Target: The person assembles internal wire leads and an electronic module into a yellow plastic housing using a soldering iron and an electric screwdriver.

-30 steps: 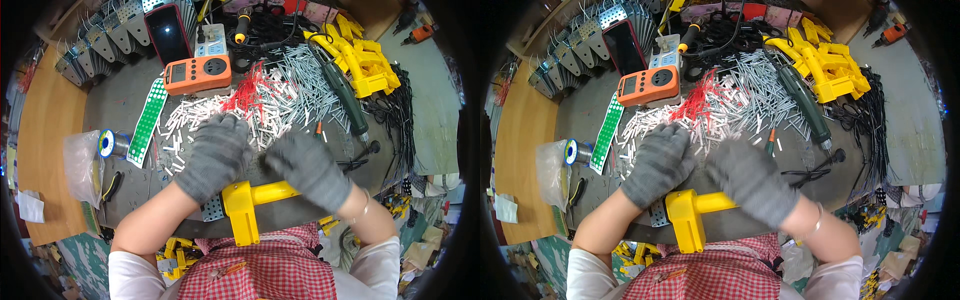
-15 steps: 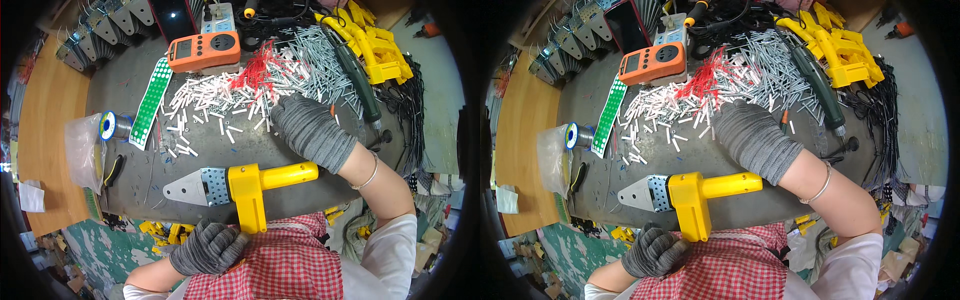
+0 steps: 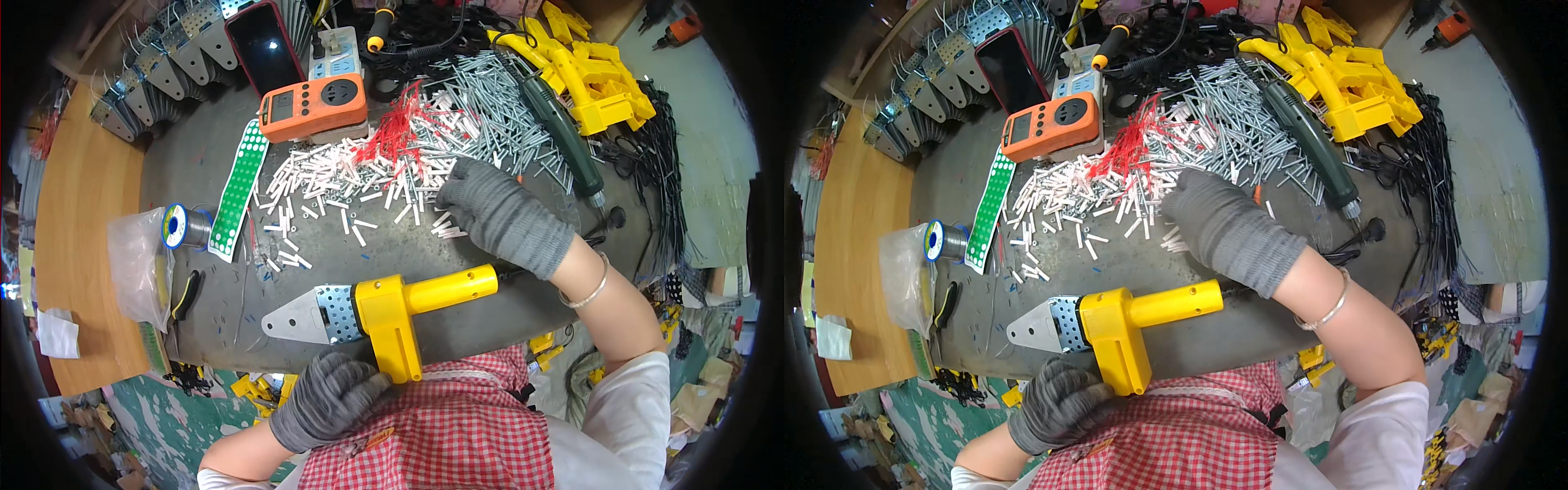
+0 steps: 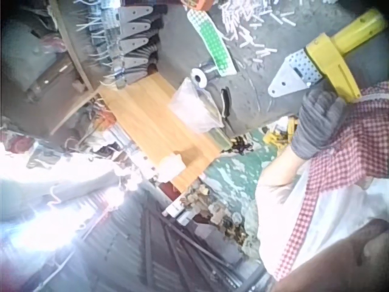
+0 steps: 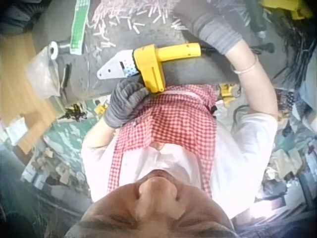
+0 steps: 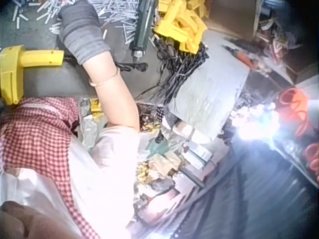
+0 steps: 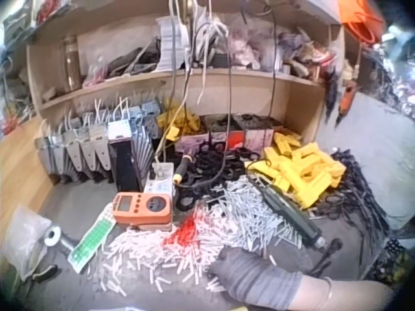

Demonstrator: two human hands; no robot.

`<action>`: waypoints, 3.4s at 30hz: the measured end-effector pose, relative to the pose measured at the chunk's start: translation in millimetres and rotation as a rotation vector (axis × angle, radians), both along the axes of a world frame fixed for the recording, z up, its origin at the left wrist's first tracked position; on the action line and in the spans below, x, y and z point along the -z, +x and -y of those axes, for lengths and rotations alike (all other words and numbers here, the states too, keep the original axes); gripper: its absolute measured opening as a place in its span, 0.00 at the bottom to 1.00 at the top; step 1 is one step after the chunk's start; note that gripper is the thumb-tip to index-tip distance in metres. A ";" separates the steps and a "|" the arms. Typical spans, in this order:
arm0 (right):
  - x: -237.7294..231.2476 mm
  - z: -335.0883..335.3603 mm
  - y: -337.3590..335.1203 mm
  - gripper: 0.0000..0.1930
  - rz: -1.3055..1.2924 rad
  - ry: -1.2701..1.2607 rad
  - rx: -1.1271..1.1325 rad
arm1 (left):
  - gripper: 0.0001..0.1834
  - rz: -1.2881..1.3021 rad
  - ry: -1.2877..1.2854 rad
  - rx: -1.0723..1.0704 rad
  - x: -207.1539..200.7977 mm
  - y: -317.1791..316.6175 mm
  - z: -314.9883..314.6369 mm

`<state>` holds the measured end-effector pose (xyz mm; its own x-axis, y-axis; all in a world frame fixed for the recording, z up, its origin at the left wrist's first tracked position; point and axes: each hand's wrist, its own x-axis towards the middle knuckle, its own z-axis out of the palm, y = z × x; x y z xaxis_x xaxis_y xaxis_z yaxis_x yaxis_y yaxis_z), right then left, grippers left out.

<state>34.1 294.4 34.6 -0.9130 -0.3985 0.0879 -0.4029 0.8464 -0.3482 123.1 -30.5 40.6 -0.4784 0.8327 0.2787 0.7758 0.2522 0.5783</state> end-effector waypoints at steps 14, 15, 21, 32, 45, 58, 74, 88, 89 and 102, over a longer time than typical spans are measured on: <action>-21.4 21.9 109.0 0.10 -0.103 -0.089 0.072 | 0.12 -0.231 -0.125 -0.146 19.7 -161.2 -105.0; -16.9 22.4 109.3 0.11 -0.156 -0.091 0.086 | 0.12 -0.199 -0.195 -0.152 17.0 -162.1 -107.6; -3.0 16.2 93.8 0.09 -0.213 -0.208 0.129 | 0.13 -0.404 -0.337 -0.192 11.3 -150.0 -114.4; 6.7 9.1 96.2 0.09 -0.167 -0.332 0.008 | 0.09 0.374 -0.212 0.153 -9.9 -119.3 -125.3; 21.3 -2.3 101.7 0.12 -0.285 -0.380 -0.017 | 0.11 0.418 -0.360 0.061 -7.1 -116.0 -137.1; 18.6 6.1 111.0 0.08 -0.357 -0.186 0.029 | 0.27 -0.239 -0.393 0.141 -21.7 -80.7 -123.0; -20.9 -40.3 2.1 0.09 -0.176 0.308 0.030 | 0.11 -0.148 -0.302 -0.282 -4.9 -150.0 -124.8; -22.3 -27.3 22.0 0.11 -0.104 0.001 0.205 | 0.16 0.200 -0.527 -0.388 -5.7 -163.9 -164.5; -28.0 -24.8 24.7 0.11 -0.108 -0.058 0.240 | 0.16 0.219 -0.506 -0.381 -4.5 -162.7 -161.1; -40.1 18.1 107.4 0.09 0.129 -0.564 0.191 | 0.11 0.831 0.144 -0.236 -33.4 -147.2 -73.5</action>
<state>141.6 276.2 74.7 -0.9811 -0.1505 0.1216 -0.1867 0.5701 -0.8001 -24.1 43.0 74.0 -0.7285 0.6702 -0.1422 0.0258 0.2342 0.9718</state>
